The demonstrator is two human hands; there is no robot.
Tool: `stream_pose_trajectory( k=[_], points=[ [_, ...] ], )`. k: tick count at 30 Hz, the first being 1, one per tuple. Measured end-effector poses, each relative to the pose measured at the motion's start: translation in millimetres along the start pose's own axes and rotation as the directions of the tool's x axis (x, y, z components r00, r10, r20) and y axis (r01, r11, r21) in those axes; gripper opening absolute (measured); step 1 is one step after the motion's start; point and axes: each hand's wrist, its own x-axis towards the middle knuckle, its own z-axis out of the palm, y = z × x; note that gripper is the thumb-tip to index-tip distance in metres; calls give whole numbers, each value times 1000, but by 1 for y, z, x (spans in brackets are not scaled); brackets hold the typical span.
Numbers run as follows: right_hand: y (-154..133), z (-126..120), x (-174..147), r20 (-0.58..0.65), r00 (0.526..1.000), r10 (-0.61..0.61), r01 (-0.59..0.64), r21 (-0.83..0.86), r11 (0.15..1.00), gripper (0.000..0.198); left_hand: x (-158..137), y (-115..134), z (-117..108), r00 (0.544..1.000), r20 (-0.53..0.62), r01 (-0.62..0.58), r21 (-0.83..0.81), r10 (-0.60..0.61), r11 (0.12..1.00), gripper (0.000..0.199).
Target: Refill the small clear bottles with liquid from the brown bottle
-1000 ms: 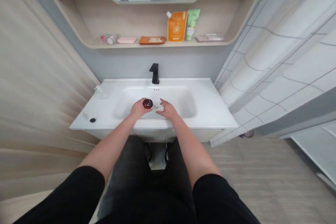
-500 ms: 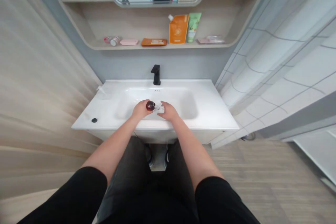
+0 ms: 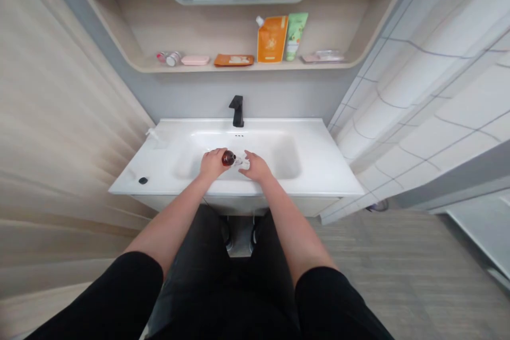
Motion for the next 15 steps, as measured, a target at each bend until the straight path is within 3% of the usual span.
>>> stream_pose_trajectory(
  k=[15],
  points=[
    [-9, -3, -3, 31, 1000, 2, 1, -102, 995, 95, -1, -6, 8, 986, -146, -78, 60, 86, 995, 56]
  ],
)
